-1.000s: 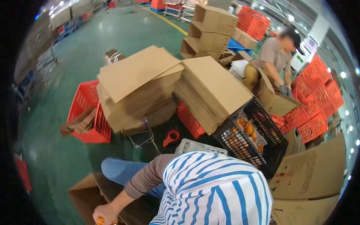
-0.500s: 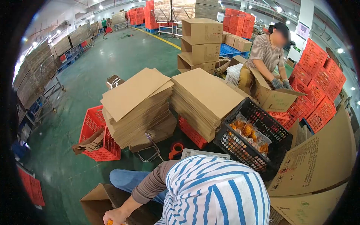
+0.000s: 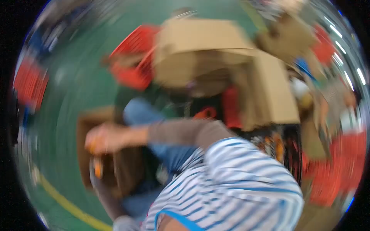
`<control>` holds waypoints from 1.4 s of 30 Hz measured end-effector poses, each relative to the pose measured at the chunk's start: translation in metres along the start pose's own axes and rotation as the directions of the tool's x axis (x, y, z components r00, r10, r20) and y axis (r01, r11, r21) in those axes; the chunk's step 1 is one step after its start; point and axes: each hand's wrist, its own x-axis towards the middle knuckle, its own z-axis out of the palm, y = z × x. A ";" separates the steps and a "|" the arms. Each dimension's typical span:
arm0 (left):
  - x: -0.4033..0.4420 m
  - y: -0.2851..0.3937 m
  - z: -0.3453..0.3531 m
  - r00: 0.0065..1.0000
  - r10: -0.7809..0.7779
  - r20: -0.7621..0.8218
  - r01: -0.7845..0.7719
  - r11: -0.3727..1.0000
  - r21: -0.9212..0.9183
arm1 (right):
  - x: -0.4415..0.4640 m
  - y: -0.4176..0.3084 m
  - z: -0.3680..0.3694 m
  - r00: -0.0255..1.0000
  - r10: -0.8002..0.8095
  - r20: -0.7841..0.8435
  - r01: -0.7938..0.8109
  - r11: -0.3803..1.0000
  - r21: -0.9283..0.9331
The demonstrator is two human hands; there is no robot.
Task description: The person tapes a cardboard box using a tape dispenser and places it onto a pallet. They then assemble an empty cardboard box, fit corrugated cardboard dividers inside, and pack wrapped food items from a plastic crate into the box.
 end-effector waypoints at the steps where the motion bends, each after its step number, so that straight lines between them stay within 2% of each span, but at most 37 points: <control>1: 0.034 -0.011 -0.081 0.998 -0.021 0.063 0.034 0.975 -0.220 | 0.009 0.027 -0.003 0.998 -0.060 -0.005 0.059 0.985 -0.162; 2: 0.071 -0.017 -0.158 0.978 0.181 -0.099 -0.163 0.972 0.167 | 0.014 0.045 -0.013 0.991 0.137 0.007 -0.137 0.983 0.119; 3: 0.078 -0.017 -0.179 0.971 0.174 -0.164 -0.133 0.963 0.236 | 0.025 0.059 -0.023 0.908 0.380 0.176 -0.419 0.839 0.348; 4: 0.080 -0.019 -0.194 0.943 0.245 -0.227 -0.158 0.926 0.341 | 0.038 0.073 -0.030 0.893 0.405 0.196 -0.444 0.863 0.240; 5: 0.096 -0.027 -0.225 0.923 0.217 -0.318 -0.131 0.954 0.270 | 0.046 0.088 -0.025 0.832 0.498 0.242 -0.551 0.792 0.262; 7: 0.101 -0.029 -0.228 0.902 0.262 -0.344 -0.189 0.954 0.233 | 0.048 0.147 -0.005 0.860 0.384 0.337 -0.428 0.901 0.067; 8: 0.103 -0.028 -0.228 0.886 0.277 -0.372 -0.216 0.956 0.199 | 0.054 0.165 0.009 0.849 0.375 0.372 -0.433 0.898 0.084; 9: 0.107 -0.022 -0.226 0.871 0.297 -0.391 -0.248 0.953 0.172 | 0.062 0.181 0.023 0.750 0.404 0.525 -0.385 0.911 -0.151; 10: 0.100 -0.013 -0.209 0.866 0.316 -0.388 -0.280 0.949 0.148 | 0.066 0.179 0.029 0.628 0.451 0.634 -0.269 0.891 -0.367; 11: 0.102 -0.008 -0.208 0.866 0.339 -0.367 -0.293 0.940 0.176 | 0.072 0.190 0.048 0.612 0.440 0.658 -0.269 0.897 -0.350; 14: 0.109 0.007 -0.200 0.853 0.343 -0.392 -0.259 0.932 0.252 | 0.086 0.230 0.110 0.222 0.413 0.883 0.015 0.904 -0.427; 15: 0.109 0.010 -0.198 0.855 0.338 -0.394 -0.262 0.936 0.235 | 0.082 0.254 0.130 0.209 0.411 0.887 0.014 0.906 -0.423; 17: 0.115 0.011 -0.200 0.861 0.325 -0.390 -0.268 0.944 0.194 | 0.074 0.296 0.157 -0.027 0.565 0.825 0.326 0.785 -0.527; 18: 0.112 0.008 -0.201 0.866 0.339 -0.368 -0.267 0.935 0.232 | 0.077 0.302 0.166 -0.231 0.640 0.733 0.518 0.719 -0.465; 19: 0.107 0.009 -0.201 0.867 0.358 -0.346 -0.271 0.923 0.274 | 0.075 0.309 0.167 -0.247 0.639 0.728 0.526 0.719 -0.453; 21: 0.093 0.012 -0.193 0.881 0.310 -0.359 -0.243 0.945 0.220 | 0.066 0.324 0.155 -0.271 0.652 0.709 0.472 0.731 -0.493; 22: 0.090 0.013 -0.195 0.877 0.309 -0.367 -0.243 0.946 0.215 | 0.060 0.341 0.149 -0.276 0.652 0.706 0.474 0.731 -0.491; 24: 0.089 0.007 -0.199 0.877 0.292 -0.381 -0.229 0.952 0.202 | 0.025 0.388 0.139 -0.100 0.647 0.756 0.358 0.732 -0.579; 25: 0.090 0.005 -0.201 0.871 0.300 -0.388 -0.219 0.946 0.240 | -0.001 0.418 0.132 -0.108 0.645 0.757 0.358 0.736 -0.575; 26: 0.091 0.005 -0.203 0.866 0.312 -0.391 -0.211 0.936 0.281 | -0.030 0.450 0.125 0.113 0.425 0.898 0.195 0.877 -0.440; 27: 0.094 -0.006 -0.214 0.863 0.358 -0.358 -0.219 0.901 0.373 | -0.041 0.472 0.124 0.371 0.189 0.909 0.088 0.968 -0.237; 28: 0.092 -0.008 -0.212 0.877 0.308 -0.368 -0.204 0.934 0.294 | -0.043 0.454 0.125 0.361 0.360 0.860 -0.267 0.924 -0.275; 29: 0.090 -0.008 -0.206 0.887 0.285 -0.362 -0.214 0.951 0.225 | -0.038 0.441 0.125 0.312 0.500 0.808 -0.567 0.780 -0.264; 30: 0.090 -0.015 -0.205 0.879 0.311 -0.361 -0.211 0.933 0.292 | -0.078 0.513 0.127 0.366 0.454 0.813 -0.049 0.881 -0.470; 31: 0.095 -0.011 -0.205 0.879 0.336 -0.339 -0.202 0.905 0.374 | -0.005 0.381 0.136 0.279 0.667 0.691 0.091 0.698 -0.711; 32: 0.093 -0.007 -0.201 0.888 0.291 -0.357 -0.177 0.931 0.319 | -0.024 0.403 0.140 0.334 0.541 0.772 0.328 0.701 -0.633; 33: 0.093 -0.003 -0.196 0.904 0.231 -0.360 -0.142 0.955 0.259 | -0.053 0.433 0.142 0.346 0.424 0.837 0.542 0.638 -0.547; 34: 0.095 0.005 -0.191 0.900 0.239 -0.364 -0.137 0.949 0.284 | -0.062 0.436 0.150 0.656 0.272 0.704 0.362 0.705 -0.610; 35: 0.096 0.009 -0.185 0.905 0.232 -0.356 -0.125 0.946 0.299 | -0.058 0.429 0.156 0.479 0.468 0.743 0.356 0.670 -0.651; 36: 0.097 0.010 -0.178 0.912 0.213 -0.350 -0.099 0.943 0.317 | -0.032 0.392 0.153 0.352 0.367 0.861 0.421 0.760 -0.496; 37: 0.100 0.012 -0.175 0.919 0.206 -0.335 -0.087 0.937 0.337 | -0.045 0.414 0.168 0.322 0.231 0.918 0.448 0.817 -0.363; 38: 0.107 0.006 -0.176 0.923 0.231 -0.308 -0.091 0.908 0.410 | -0.010 0.371 0.153 0.521 -0.437 0.734 0.532 0.838 0.122; 39: 0.104 0.010 -0.163 0.951 0.192 -0.243 -0.107 0.940 0.324 | 0.041 0.302 0.132 0.288 -0.299 0.910 0.581 0.810 0.082; 40: 0.098 0.021 -0.130 0.956 0.176 -0.236 -0.089 0.937 0.338 | 0.071 0.243 0.109 0.413 -0.198 0.889 0.529 0.846 -0.057; 41: 0.096 0.023 -0.118 0.973 0.176 -0.152 -0.079 0.864 0.497 | 0.092 0.192 0.082 0.557 -0.160 0.815 0.426 0.897 -0.116; 42: 0.107 0.012 -0.144 0.977 0.196 -0.089 -0.125 0.852 0.509 | 0.105 0.145 0.057 0.722 -0.001 0.692 0.160 0.973 -0.165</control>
